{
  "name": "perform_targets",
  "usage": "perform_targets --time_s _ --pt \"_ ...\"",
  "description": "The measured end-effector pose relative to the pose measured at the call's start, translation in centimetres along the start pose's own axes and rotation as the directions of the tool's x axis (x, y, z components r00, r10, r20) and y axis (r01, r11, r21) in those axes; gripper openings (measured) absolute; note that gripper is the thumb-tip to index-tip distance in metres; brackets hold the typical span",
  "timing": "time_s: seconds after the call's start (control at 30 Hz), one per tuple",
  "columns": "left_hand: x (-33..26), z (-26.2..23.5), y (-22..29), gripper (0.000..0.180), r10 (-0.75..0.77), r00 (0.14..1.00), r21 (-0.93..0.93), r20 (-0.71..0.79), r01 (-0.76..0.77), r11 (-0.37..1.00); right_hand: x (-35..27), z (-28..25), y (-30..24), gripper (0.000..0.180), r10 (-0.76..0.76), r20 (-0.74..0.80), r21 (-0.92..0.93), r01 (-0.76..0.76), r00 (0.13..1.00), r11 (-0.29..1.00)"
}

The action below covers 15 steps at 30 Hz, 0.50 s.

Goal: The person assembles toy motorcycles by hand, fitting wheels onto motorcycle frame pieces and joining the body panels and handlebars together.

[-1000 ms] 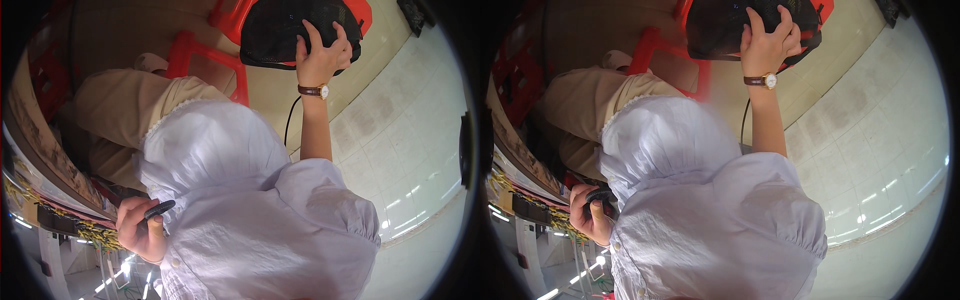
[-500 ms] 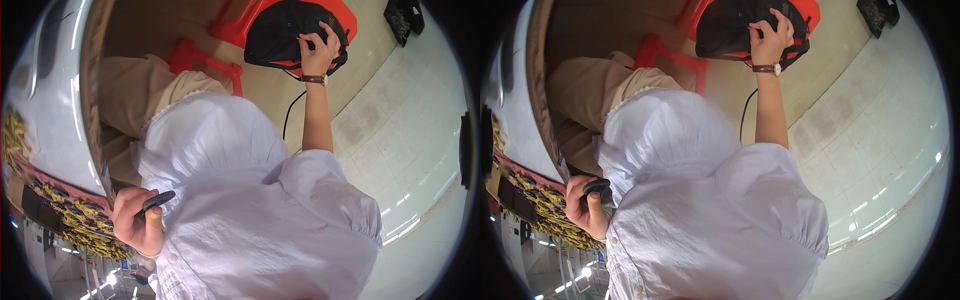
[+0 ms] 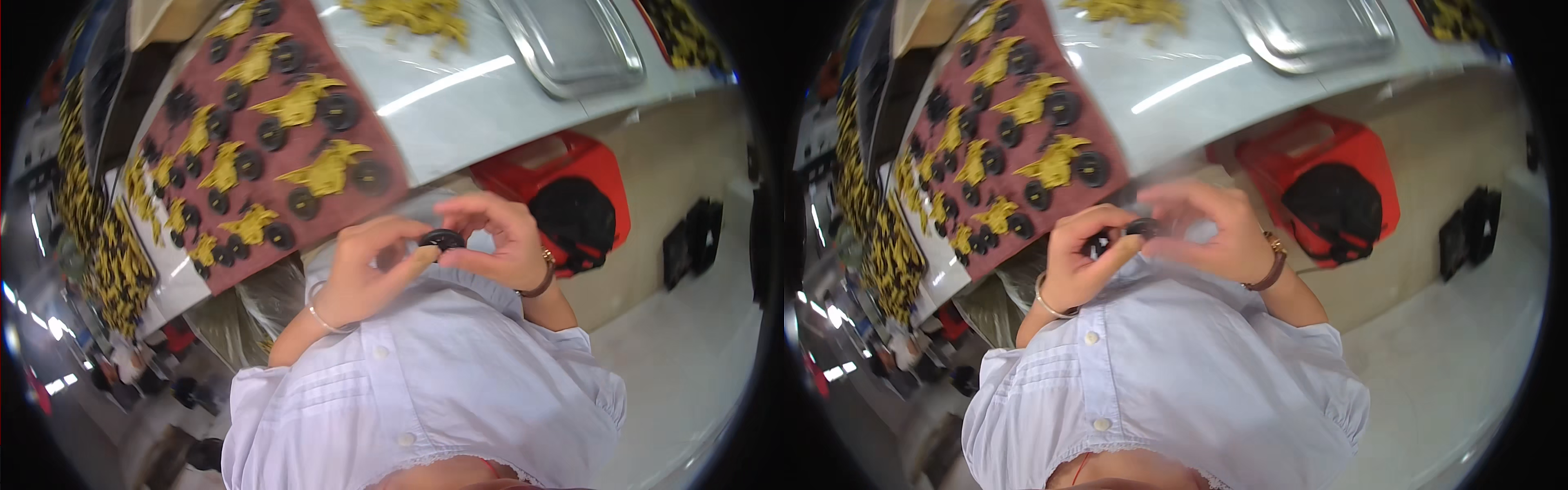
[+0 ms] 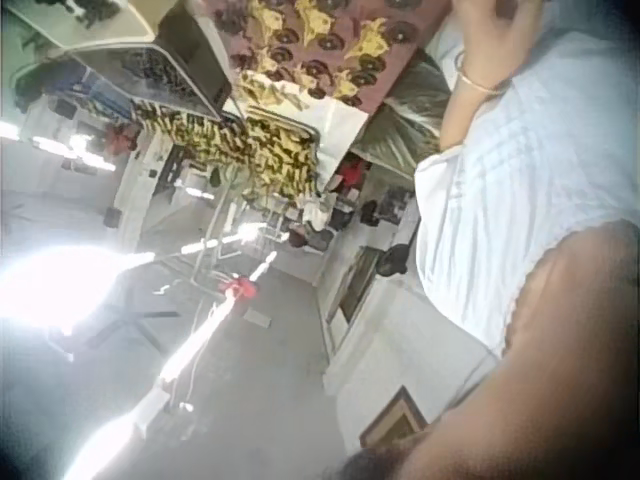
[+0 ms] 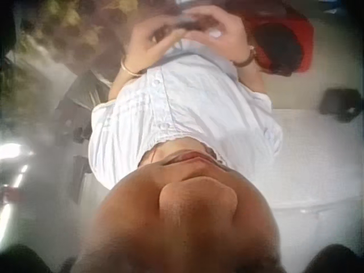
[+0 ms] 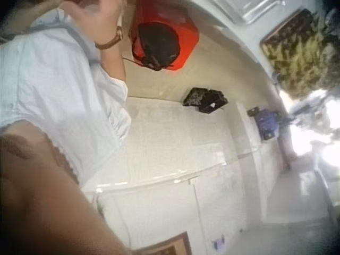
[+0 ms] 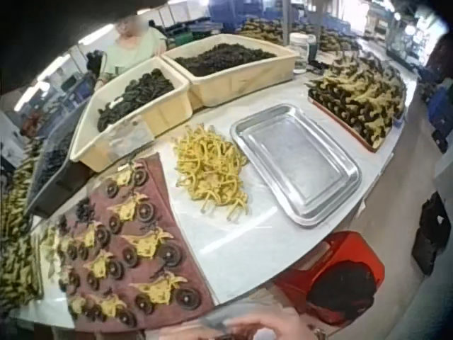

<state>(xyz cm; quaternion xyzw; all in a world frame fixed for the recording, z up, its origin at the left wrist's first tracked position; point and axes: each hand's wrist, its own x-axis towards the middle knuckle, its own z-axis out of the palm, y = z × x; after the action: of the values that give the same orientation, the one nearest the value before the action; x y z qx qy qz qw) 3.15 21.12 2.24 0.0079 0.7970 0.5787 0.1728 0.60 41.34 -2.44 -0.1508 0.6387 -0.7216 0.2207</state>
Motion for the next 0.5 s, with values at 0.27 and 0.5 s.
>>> perform_targets --time_s 0.27,0.5 --pt "-2.9 -5.3 -2.4 0.043 0.332 0.916 -0.3 -0.226 -0.39 0.871 5.4 5.9 -1.3 0.021 0.186 0.069 0.279 -0.198 0.98 0.94" --pt "-3.2 -7.0 -2.2 0.034 0.399 0.789 0.07 -0.467 -0.417 0.906 9.9 10.3 -4.6 0.031 0.322 0.446 0.628 -0.548 0.835 0.552"
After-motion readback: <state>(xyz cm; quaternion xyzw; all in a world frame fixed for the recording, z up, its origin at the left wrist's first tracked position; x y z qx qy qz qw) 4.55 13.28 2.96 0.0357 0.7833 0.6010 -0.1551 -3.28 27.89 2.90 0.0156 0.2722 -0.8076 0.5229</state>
